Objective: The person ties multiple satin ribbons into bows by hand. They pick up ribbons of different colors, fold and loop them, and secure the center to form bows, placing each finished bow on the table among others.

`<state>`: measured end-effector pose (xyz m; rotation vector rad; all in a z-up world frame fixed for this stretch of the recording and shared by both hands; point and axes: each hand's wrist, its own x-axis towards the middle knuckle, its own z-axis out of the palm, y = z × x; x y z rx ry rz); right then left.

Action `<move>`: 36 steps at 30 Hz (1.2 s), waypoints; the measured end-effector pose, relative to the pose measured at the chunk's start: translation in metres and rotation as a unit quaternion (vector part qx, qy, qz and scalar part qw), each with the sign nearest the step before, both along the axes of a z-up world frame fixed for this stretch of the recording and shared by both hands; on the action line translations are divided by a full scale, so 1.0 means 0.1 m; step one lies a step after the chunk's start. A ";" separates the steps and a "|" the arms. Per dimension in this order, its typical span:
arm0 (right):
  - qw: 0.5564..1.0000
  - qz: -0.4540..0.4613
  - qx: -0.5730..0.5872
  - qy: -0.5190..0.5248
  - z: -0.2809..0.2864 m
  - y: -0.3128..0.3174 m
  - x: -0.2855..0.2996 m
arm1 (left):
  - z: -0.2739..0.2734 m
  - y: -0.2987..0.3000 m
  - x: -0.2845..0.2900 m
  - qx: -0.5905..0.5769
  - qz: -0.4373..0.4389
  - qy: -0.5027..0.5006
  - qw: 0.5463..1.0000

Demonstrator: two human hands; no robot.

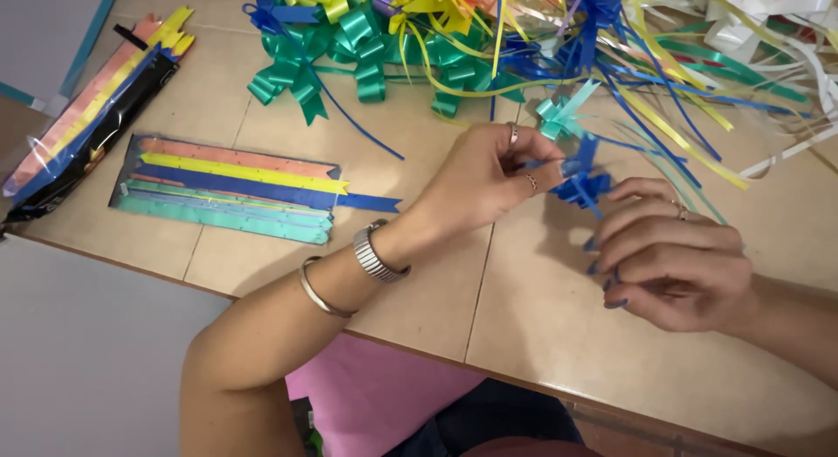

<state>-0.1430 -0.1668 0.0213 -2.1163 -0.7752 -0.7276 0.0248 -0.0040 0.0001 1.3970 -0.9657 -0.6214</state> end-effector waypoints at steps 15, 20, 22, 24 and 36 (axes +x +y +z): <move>0.998 -0.034 0.044 0.016 -0.09 0.01 -0.07 | 0.50 0.25 0.45 -0.027 0.192 -0.361 0.912; 0.998 -0.040 0.050 0.026 -0.07 0.01 -0.07 | 0.56 0.27 0.41 -0.030 0.184 -0.370 0.910; 0.998 -0.044 0.047 0.029 -0.06 0.02 -0.06 | 0.57 0.28 0.38 -0.031 0.179 -0.373 0.910; 0.996 -0.051 0.051 0.056 -0.05 0.03 -0.05 | 0.59 0.28 0.36 -0.023 0.174 -0.382 0.907; 0.929 -0.145 0.092 0.328 -0.17 -0.13 -0.02 | 0.41 0.18 -0.21 -0.181 0.184 -0.649 0.715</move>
